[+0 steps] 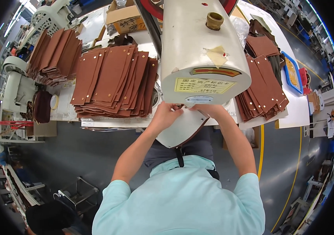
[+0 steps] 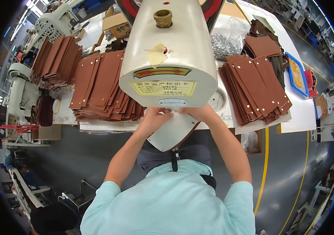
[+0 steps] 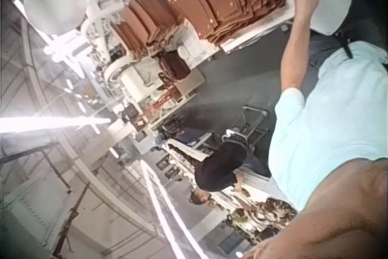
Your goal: Using a press machine to punch holes or attach hardware to leather pieces.
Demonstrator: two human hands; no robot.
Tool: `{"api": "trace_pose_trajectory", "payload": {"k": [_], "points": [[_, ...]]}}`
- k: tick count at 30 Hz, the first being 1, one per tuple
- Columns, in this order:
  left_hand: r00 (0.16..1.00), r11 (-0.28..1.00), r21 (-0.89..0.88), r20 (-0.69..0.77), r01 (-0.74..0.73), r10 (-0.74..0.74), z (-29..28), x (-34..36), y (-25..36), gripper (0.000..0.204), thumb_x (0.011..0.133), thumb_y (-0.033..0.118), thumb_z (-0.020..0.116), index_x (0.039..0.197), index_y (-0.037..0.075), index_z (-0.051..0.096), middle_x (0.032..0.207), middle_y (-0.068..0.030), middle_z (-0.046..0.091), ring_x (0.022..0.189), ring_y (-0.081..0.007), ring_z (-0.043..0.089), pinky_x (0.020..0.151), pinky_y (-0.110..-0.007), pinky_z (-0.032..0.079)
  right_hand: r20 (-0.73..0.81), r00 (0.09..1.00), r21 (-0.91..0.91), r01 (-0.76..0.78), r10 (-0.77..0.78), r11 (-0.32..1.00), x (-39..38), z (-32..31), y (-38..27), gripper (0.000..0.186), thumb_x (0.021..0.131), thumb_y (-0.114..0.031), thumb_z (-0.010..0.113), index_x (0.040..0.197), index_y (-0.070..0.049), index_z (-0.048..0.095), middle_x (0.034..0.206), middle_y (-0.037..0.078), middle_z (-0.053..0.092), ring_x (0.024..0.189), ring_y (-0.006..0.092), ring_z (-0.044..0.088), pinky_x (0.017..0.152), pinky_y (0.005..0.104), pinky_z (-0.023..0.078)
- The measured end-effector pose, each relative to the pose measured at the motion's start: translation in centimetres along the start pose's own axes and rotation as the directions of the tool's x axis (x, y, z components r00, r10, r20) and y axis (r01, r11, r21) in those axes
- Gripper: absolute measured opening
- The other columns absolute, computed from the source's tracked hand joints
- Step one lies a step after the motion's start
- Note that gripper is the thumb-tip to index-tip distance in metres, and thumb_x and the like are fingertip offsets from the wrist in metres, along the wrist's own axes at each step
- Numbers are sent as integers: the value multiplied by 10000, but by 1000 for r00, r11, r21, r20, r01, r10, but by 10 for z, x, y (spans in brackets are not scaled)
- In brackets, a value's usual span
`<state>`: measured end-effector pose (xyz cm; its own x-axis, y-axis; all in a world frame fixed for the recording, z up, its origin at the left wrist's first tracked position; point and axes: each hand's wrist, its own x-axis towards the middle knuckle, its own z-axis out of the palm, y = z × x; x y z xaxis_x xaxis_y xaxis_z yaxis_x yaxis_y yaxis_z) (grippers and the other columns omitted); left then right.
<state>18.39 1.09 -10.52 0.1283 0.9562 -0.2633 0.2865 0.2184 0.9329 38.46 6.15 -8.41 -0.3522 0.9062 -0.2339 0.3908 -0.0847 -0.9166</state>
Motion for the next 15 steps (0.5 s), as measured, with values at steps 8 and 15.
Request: {"api": "trace_pose_trajectory", "payload": {"k": [8,15], "points": [[999,1000,0,-45,8,-8,4,0,-1,158,835,70,698,959,-29,691,785,-57,626,663,-128,576,625,-293,478,46,985,245,-174,168,954,-13,-10,3,372,730,31,760,1089,33,665,1035,115,691,905,211,647,808,328,547],[992,902,-428,-126,-54,0,13,-42,-14,417,859,-9,680,1255,-16,549,816,-55,665,728,-99,624,663,-252,513,374,884,312,-404,280,860,-41,-24,22,279,851,-70,750,1104,14,668,959,44,689,877,133,645,760,309,541]]}}
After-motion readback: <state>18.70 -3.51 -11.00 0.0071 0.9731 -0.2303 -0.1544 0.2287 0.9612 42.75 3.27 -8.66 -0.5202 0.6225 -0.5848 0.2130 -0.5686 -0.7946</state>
